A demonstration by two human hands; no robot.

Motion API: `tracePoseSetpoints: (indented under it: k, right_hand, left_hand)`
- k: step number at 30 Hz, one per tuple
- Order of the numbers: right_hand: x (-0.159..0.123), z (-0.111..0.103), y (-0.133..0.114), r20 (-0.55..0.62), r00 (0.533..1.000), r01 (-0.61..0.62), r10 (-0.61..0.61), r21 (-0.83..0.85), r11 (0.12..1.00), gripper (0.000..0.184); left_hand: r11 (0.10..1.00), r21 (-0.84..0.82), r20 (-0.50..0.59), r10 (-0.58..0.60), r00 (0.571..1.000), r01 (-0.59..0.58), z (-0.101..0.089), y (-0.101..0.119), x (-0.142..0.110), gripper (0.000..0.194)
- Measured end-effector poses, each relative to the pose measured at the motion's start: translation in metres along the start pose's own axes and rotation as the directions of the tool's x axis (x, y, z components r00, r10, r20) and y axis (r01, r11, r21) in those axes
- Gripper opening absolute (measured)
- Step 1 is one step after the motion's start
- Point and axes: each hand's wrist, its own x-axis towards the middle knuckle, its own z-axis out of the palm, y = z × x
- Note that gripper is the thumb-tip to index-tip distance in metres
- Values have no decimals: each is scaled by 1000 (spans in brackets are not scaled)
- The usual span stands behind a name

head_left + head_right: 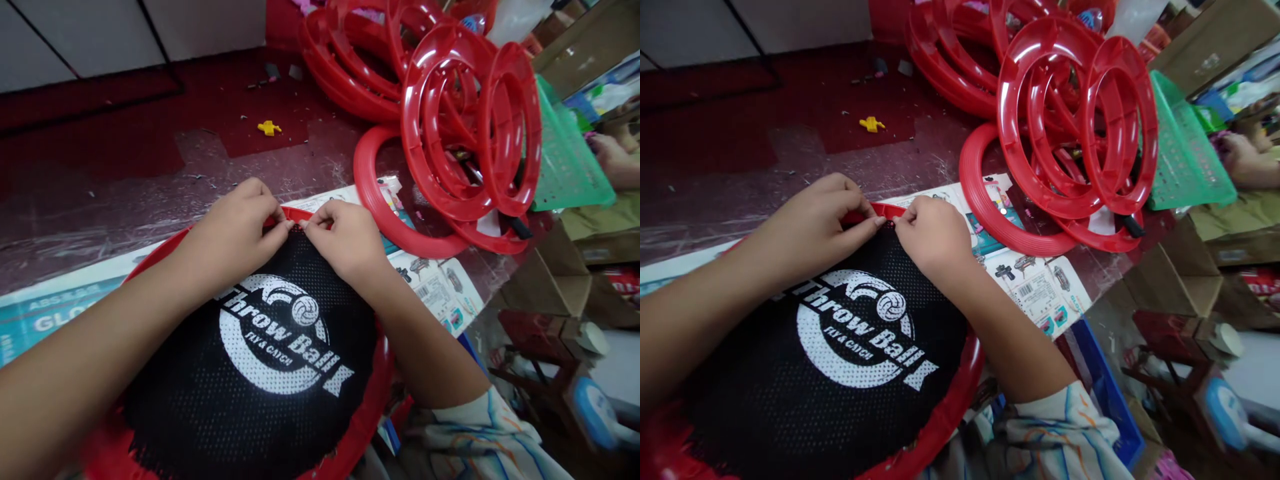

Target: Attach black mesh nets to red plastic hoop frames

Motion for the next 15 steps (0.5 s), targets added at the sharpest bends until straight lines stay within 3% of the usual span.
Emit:
tracePoseSetpoints:
  k: [5,10,15]
  right_hand:
    - [-5,-20,4,26,999,28,-29,32,999,9]
    - [-17,-49,1,187,982,40,-8,-169,985,19]
    - [-17,-46,-3,255,967,63,19,-311,948,20]
  left_hand:
    - [1000,4,26,13,1000,-14,-1,-1,-2,24]
    - [1000,12,58,4,998,-4,-2,-1,-2,26]
    - [1000,0,56,-7,998,7,-2,-2,-3,25]
